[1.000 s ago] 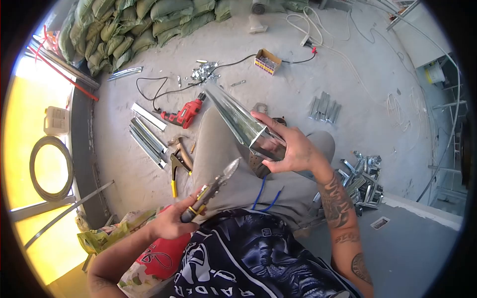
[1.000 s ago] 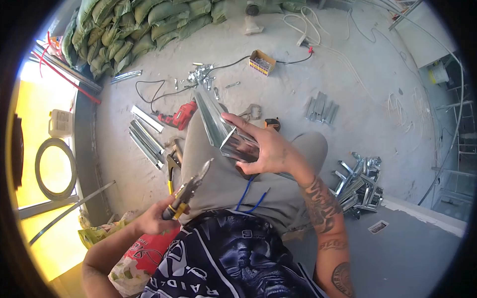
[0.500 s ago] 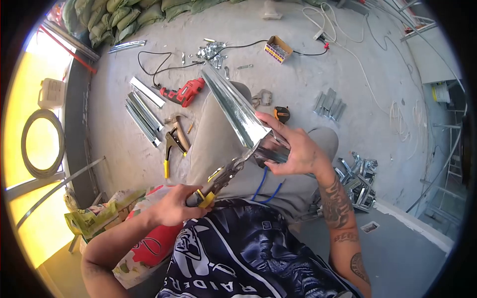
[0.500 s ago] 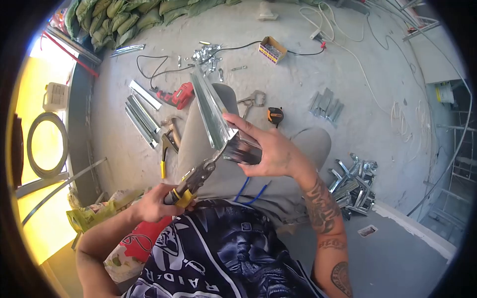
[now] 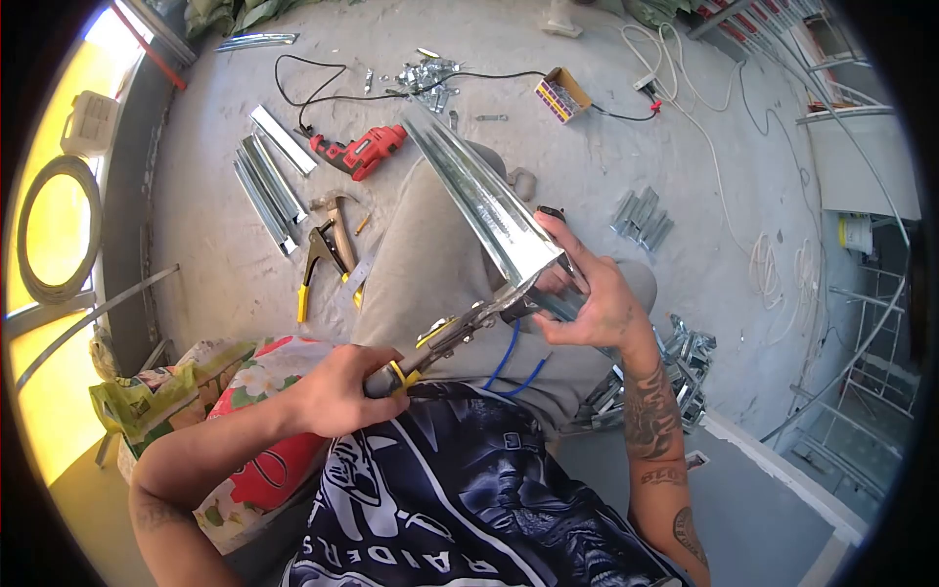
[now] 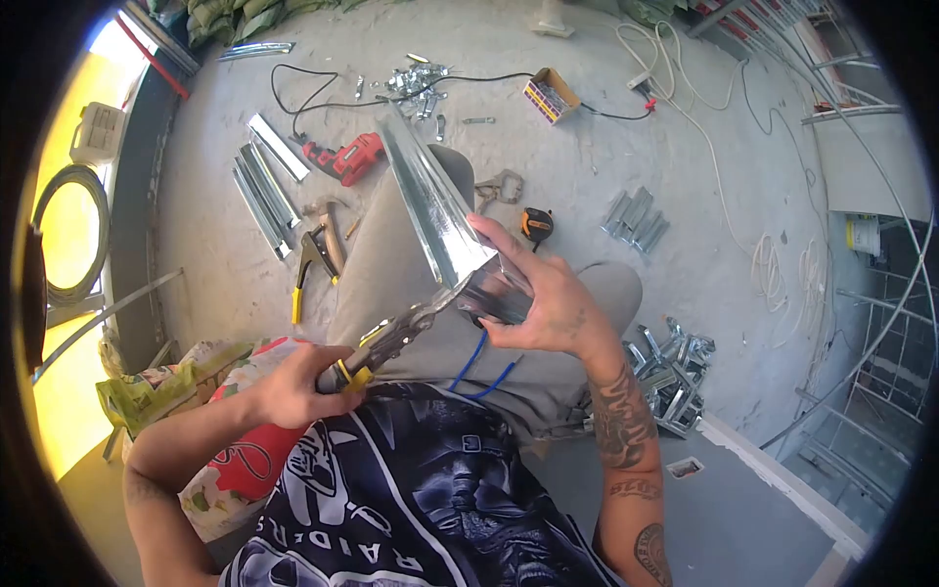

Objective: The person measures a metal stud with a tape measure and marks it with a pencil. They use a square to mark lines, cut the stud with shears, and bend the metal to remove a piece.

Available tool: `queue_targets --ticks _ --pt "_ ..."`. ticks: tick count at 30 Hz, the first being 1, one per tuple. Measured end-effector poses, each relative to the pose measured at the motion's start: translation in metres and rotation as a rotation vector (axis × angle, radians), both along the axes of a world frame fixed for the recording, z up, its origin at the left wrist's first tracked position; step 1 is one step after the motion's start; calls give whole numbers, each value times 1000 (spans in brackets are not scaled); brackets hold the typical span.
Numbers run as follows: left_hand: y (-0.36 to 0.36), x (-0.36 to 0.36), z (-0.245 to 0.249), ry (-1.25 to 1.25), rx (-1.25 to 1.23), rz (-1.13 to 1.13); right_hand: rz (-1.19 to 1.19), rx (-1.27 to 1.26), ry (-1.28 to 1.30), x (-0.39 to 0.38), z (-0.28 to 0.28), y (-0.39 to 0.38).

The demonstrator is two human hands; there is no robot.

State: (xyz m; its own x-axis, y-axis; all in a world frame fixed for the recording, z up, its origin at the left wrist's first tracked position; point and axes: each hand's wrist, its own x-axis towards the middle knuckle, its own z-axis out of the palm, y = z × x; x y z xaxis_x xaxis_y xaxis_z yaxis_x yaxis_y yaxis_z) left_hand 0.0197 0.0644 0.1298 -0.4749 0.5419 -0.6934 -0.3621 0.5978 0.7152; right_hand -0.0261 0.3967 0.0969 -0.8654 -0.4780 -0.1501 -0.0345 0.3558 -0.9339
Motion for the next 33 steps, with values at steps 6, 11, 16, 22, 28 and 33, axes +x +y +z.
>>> queue_targets --ticks 6,11,16,22,28,33 --pt "3 -5 6 96 -116 -61 30 88 27 0 3 0" --pt "0 7 -15 144 -73 -34 46 57 104 0 -4 -2" --pt "5 6 -14 180 -38 16 80 65 81 3 -3 -11" --pt "9 5 -11 157 -67 66 41 21 128 1 -14 -11" --pt "13 -6 -16 189 -194 7 31 70 46 3 -13 -11" --pt "10 -7 -28 312 -65 25 81 8 60 0 -7 -12"
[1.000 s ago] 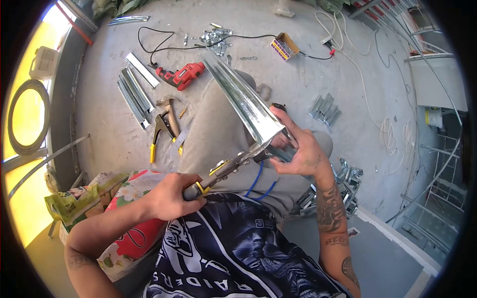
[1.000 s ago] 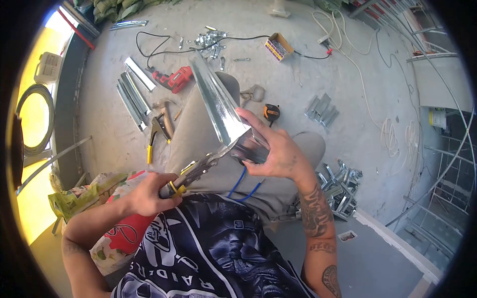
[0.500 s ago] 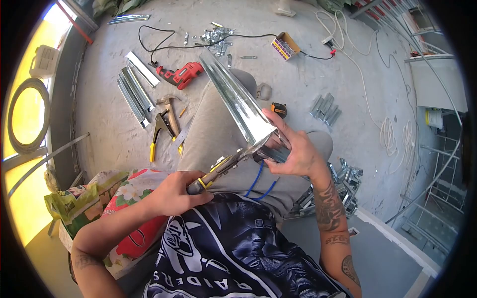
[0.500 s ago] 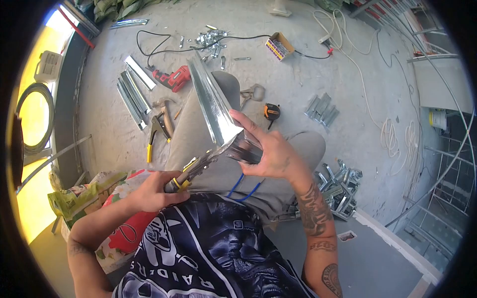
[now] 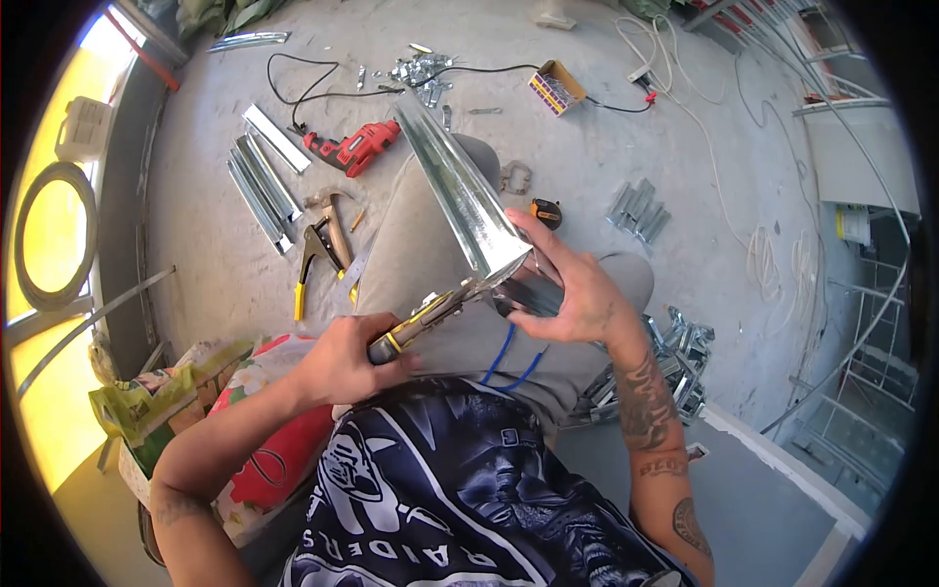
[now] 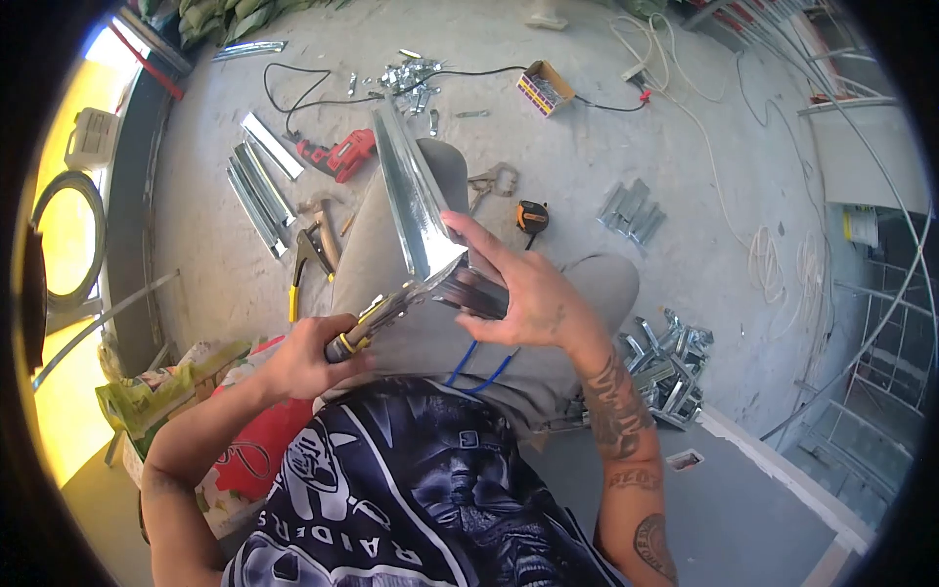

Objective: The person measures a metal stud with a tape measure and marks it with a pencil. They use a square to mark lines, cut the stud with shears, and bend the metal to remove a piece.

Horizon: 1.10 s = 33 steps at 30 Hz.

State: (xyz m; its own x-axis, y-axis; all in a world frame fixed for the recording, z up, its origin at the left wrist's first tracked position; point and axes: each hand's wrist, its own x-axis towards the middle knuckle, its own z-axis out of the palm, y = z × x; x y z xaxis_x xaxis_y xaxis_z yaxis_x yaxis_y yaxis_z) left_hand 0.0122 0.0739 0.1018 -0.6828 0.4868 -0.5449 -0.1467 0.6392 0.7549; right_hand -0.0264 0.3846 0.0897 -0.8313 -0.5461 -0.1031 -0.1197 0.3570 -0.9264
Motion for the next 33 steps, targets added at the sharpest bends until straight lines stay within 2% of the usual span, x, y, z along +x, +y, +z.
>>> queue_targets --ticks 1,3,4,6,7,9,13,15,18,22,25,27,28,30,31,32,33 --pt "-1 -2 -1 4 -2 -12 -12 -2 4 -6 1 0" --pt "-1 -3 -2 17 -9 -1 65 -271 -230 -25 -4 3" --pt "0 -3 -2 15 -16 -25 137 -267 -307 -37 -1 -2" --pt "0 -5 -1 -14 -92 7 279 -159 -153 -48 -8 -9" --pt "-1 -6 -3 -8 -96 3 275 -164 -146 -49 -11 -9" --pt "-4 -4 -10 23 -56 -5 301 -276 -382 -48 -17 -11" --pt "-9 -10 -16 24 10 -52 315 -294 -406 -46 -20 -15" --pt "-7 -11 -11 -12 3 -28 321 -311 -184 -44 -28 -17" --pt "-7 -11 -8 -75 -50 -38 311 -295 -313 -42 -24 -16" --pt "-7 -9 -16 -49 -18 -18 315 -305 -244 -41 -29 -15" --pt "-13 -8 -20 14 -101 32 304 -339 -200 -40 -31 -14" --pt "-21 -15 -21 144 -132 -32 315 -191 -145 -40 -24 -14" --pt "-29 -19 -21 147 -137 -29 319 -195 -140 -40 -21 -13" --pt "-48 -29 -22 208 -108 -157 254 -28 -76 -43 -11 -9" --pt "-57 -32 -22 36 -221 -209 172 -113 -318 -44 6 -5" --pt "-60 -26 -26 44 -228 -214 168 -121 -310 -46 17 1" --pt "-62 -15 -32 200 -217 -208 172 -156 -344 -47 24 7"
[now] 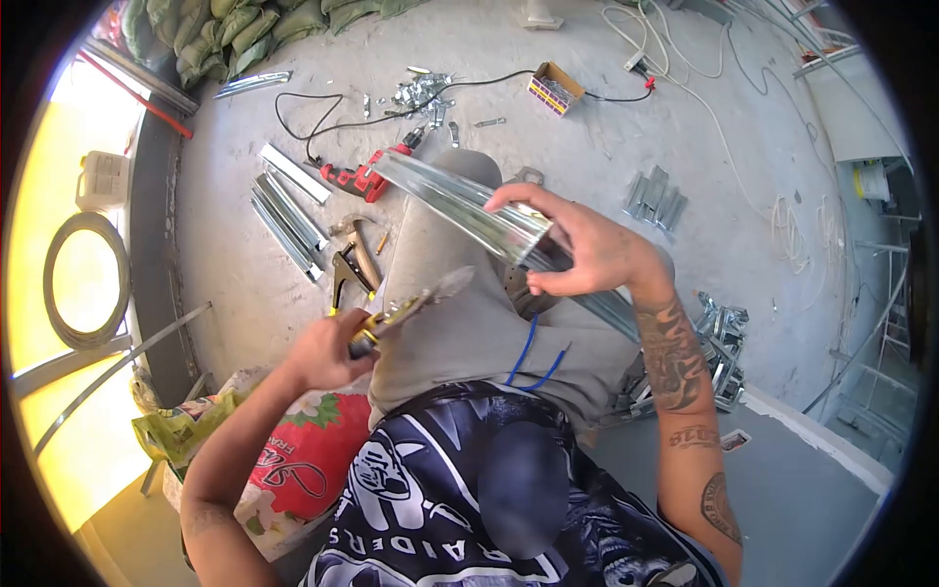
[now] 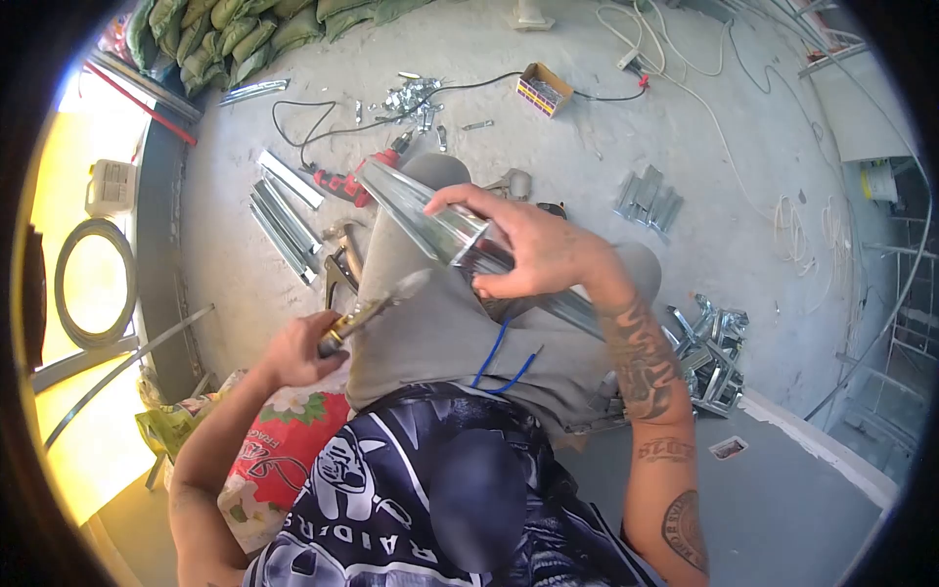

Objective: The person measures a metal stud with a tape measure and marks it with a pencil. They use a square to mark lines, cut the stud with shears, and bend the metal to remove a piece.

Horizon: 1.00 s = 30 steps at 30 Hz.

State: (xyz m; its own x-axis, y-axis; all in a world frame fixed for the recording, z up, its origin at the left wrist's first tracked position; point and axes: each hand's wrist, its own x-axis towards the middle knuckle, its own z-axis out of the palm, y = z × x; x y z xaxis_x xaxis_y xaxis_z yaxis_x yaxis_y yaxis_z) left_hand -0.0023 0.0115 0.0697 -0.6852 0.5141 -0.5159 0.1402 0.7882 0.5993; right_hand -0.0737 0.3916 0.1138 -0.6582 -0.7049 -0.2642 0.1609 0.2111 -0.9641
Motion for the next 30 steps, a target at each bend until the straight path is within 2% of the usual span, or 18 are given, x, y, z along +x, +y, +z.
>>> queue_targets --ticks 1,2,3,5,7,9,11,12,13,15,17,19,21,22,25,26,29,30 --pt "4 7 5 148 30 -10 4 -31 -42 0 3 6" --pt "14 14 11 108 -121 -20 30 -22 110 1 -3 12" --pt "31 20 21 110 -120 -13 37 -21 112 2 -2 16" --pt "58 31 32 379 -249 -83 37 -56 269 6 1 24" --pt "66 37 25 428 -184 -107 8 -46 180 11 14 31" --pt "74 32 30 489 -128 -137 3 -6 345 12 19 41" --pt "83 7 52 642 -5 -88 -18 -29 305 19 30 45" --pt "85 -7 56 616 94 -16 -12 30 252 21 38 47" --pt "88 -17 59 627 79 0 -6 91 200 23 44 47" --pt "102 -31 63 74 241 15 -3 56 252 24 49 40" --pt "135 -24 63 -55 372 -84 -210 46 85 26 52 33" --pt "171 2 38 210 722 21 -235 -4 127 22 59 19" --pt "204 14 32 93 780 136 -385 -124 -27 17 72 8" --pt "213 11 33 108 783 148 -376 -169 111 11 71 6" --pt "231 7 33 20 811 224 -448 -288 45 8 92 -4" --pt "235 7 28 -28 873 233 -400 -326 50 5 95 0" --pt "226 2 40 -61 930 243 -416 -299 207 -10 107 17" --pt "224 0 36 -91 967 249 -490 -280 232 -20 104 38"
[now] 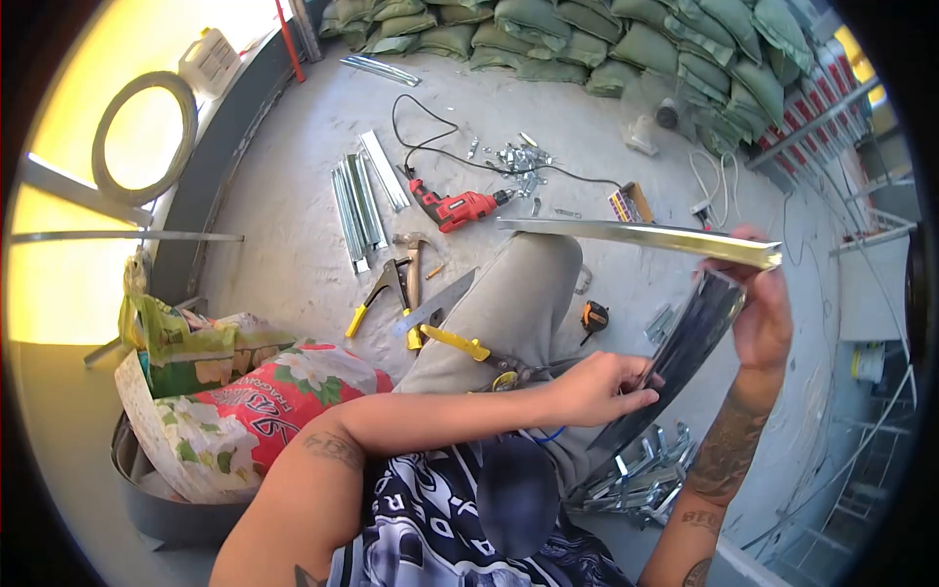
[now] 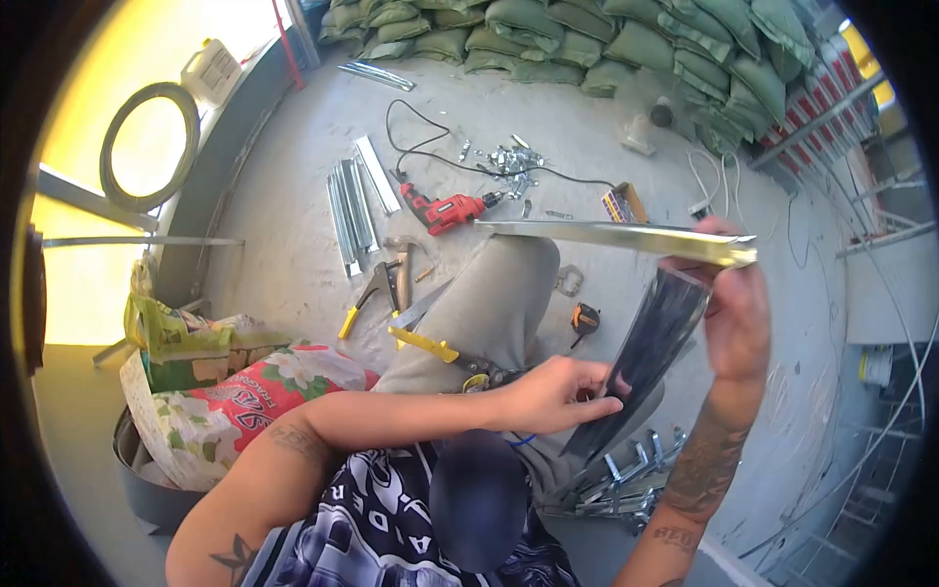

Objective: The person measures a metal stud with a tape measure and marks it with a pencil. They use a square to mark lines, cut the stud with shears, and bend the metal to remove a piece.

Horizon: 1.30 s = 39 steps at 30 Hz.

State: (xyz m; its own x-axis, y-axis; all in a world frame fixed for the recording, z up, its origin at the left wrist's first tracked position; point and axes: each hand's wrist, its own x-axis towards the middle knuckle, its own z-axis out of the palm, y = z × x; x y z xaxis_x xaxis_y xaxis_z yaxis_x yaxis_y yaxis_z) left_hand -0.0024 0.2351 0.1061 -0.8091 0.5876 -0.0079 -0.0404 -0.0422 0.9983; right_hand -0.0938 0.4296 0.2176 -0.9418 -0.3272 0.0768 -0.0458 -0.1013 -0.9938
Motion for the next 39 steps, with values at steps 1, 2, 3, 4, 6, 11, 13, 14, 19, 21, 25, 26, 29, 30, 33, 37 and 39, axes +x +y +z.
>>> queue_targets --ticks 1,2,3,4,6,11,13,14,19,21,25,26,29,30,33,37,39 --pt "-3 -1 0 -24 41 -12 -238 -80 -3 -6 0 2" --pt "-19 -12 13 -29 51 5 -30 -96 -5 -21 -1 32" --pt "-43 -28 36 3 4 65 176 -115 -2 -39 0 68" --pt "-62 -45 35 61 69 208 181 -114 11 -44 4 82" --pt "-125 -84 40 108 -26 561 -223 -61 26 -41 6 106" --pt "-302 -130 -8 135 177 1219 -705 476 261 -4 28 205" --pt "-358 -128 -79 -43 -60 1271 -928 548 444 22 54 168" --pt "-371 -126 -111 -158 -144 1295 -931 546 442 29 72 158" --pt "-392 -135 -224 -398 -574 1334 -461 411 275 53 105 188" --pt "-416 -156 -242 -347 -632 1281 -443 527 286 52 95 163" --pt "-440 -186 -213 -316 -974 1300 -138 312 -159 35 29 99" --pt "-446 -182 -218 -326 -988 1303 -150 347 -243 30 11 78" --pt "-455 -173 -245 -547 -884 1111 -74 443 -387 12 -42 6" --pt "-450 -160 -255 -631 -785 1039 7 514 -388 2 -71 -10" --pt "-418 -117 -285 -799 -659 854 211 389 -517 -17 -103 -96" --pt "-365 -64 -305 -930 -594 723 129 865 262 -27 -179 -159" --pt "-344 -44 -309 -944 -539 665 -4 750 269 -11 -184 -168"
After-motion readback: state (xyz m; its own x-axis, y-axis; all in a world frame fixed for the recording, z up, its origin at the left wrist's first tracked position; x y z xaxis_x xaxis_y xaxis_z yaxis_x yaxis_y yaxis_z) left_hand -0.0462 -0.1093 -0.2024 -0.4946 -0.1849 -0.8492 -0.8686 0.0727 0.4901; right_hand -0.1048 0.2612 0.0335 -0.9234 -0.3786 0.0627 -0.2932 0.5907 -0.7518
